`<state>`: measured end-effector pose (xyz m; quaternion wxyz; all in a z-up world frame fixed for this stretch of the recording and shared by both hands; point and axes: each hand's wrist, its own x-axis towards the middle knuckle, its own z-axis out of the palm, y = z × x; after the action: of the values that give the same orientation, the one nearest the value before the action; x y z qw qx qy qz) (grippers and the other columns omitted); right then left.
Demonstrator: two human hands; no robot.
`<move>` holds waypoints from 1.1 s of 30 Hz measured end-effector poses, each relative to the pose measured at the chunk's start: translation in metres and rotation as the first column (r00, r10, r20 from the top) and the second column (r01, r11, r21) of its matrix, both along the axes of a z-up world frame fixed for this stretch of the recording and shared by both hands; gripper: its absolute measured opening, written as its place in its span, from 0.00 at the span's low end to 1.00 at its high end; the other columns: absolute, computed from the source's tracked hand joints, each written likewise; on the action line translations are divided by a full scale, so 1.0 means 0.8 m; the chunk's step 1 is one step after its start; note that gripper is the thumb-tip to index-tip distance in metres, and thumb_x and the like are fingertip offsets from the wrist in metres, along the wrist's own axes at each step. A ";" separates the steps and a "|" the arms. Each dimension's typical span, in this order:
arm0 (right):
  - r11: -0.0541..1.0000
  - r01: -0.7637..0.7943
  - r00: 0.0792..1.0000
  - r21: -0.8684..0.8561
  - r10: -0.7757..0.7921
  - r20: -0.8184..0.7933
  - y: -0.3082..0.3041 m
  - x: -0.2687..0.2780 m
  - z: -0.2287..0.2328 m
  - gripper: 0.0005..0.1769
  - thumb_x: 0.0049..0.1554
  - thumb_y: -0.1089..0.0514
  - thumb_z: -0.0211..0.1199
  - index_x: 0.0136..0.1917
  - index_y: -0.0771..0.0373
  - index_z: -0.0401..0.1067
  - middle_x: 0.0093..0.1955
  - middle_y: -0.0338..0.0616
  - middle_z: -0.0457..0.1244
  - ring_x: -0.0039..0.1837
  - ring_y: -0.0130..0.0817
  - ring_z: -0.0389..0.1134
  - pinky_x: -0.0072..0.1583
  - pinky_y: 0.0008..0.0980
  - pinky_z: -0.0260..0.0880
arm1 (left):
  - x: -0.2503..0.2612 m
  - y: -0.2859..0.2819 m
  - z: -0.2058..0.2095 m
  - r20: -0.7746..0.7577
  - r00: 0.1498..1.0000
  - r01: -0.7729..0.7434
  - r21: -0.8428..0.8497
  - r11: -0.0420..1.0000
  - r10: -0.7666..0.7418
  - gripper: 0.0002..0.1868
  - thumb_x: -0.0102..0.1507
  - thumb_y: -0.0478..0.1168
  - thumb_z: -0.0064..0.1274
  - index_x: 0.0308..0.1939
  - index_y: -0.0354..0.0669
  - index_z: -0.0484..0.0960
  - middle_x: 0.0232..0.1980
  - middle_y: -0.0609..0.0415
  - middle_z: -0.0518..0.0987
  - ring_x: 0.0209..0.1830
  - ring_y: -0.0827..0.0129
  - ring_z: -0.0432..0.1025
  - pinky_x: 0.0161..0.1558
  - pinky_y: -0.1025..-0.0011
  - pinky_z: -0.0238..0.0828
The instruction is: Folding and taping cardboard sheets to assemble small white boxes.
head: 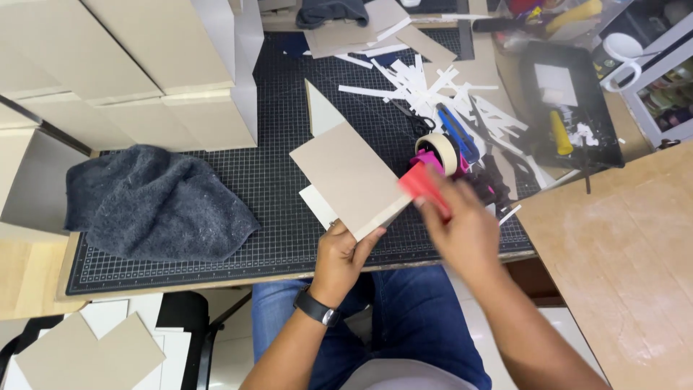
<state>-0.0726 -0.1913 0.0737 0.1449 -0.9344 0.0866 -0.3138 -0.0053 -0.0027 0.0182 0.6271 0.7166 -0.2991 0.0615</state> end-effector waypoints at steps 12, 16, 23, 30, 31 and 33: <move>0.998 0.047 0.999 0.052 -0.048 0.016 -0.027 0.001 -0.009 0.26 0.58 0.48 0.69 0.70 0.45 0.77 0.46 0.43 0.68 0.47 0.54 0.73 0.46 0.48 0.74 | -0.001 0.006 0.005 -0.061 0.998 -0.010 0.005 1.000 0.010 0.08 0.63 0.37 0.63 0.44 0.39 0.90 0.35 0.45 0.84 0.38 0.51 0.80 0.39 0.64 0.77; 0.986 -0.039 0.999 0.163 0.037 0.013 0.038 -0.022 0.016 0.27 0.57 0.47 0.68 0.70 0.41 0.75 0.48 0.42 0.69 0.50 0.54 0.73 0.47 0.49 0.74 | -0.008 0.011 0.009 -0.032 0.999 -0.013 0.041 0.999 0.015 0.08 0.63 0.37 0.64 0.42 0.37 0.90 0.33 0.41 0.82 0.38 0.45 0.79 0.38 0.61 0.77; 0.981 -0.107 0.994 0.162 0.111 -0.013 0.046 -0.017 0.004 0.27 0.55 0.48 0.69 0.69 0.43 0.75 0.46 0.44 0.69 0.47 0.56 0.73 0.44 0.52 0.74 | -0.015 0.028 0.002 -0.062 0.998 0.021 -0.046 0.999 -0.024 0.06 0.64 0.35 0.61 0.43 0.40 0.90 0.37 0.46 0.86 0.40 0.47 0.82 0.40 0.62 0.79; 0.972 -0.198 0.980 0.129 0.199 0.002 0.070 -0.021 0.015 0.25 0.54 0.49 0.69 0.66 0.45 0.77 0.41 0.37 0.69 0.41 0.47 0.73 0.38 0.44 0.74 | -0.014 0.025 -0.029 0.036 0.999 -0.021 -0.023 1.000 0.022 0.08 0.63 0.33 0.62 0.45 0.42 0.91 0.39 0.48 0.89 0.42 0.51 0.83 0.42 0.62 0.80; 0.971 -0.203 0.979 0.128 0.204 0.001 0.071 -0.021 0.014 0.25 0.54 0.49 0.69 0.66 0.45 0.77 0.41 0.37 0.69 0.41 0.47 0.73 0.38 0.44 0.74 | -0.014 0.024 -0.027 0.034 0.999 -0.027 -0.024 0.999 0.027 0.08 0.63 0.33 0.62 0.45 0.42 0.91 0.39 0.48 0.89 0.42 0.51 0.83 0.42 0.62 0.80; 0.970 -0.204 0.979 0.132 0.199 0.051 0.075 -0.021 0.010 0.24 0.54 0.53 0.69 0.65 0.52 0.77 0.40 0.42 0.68 0.39 0.50 0.72 0.35 0.43 0.73 | -0.012 0.024 -0.024 0.063 0.997 -0.031 -0.017 0.999 0.032 0.07 0.63 0.33 0.62 0.45 0.42 0.91 0.39 0.48 0.89 0.42 0.51 0.83 0.42 0.63 0.80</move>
<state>-0.0895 -0.1316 0.0816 0.2411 -0.9202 0.0099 -0.3081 -0.0153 0.0163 -0.0011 0.6220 0.7137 -0.3072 0.0965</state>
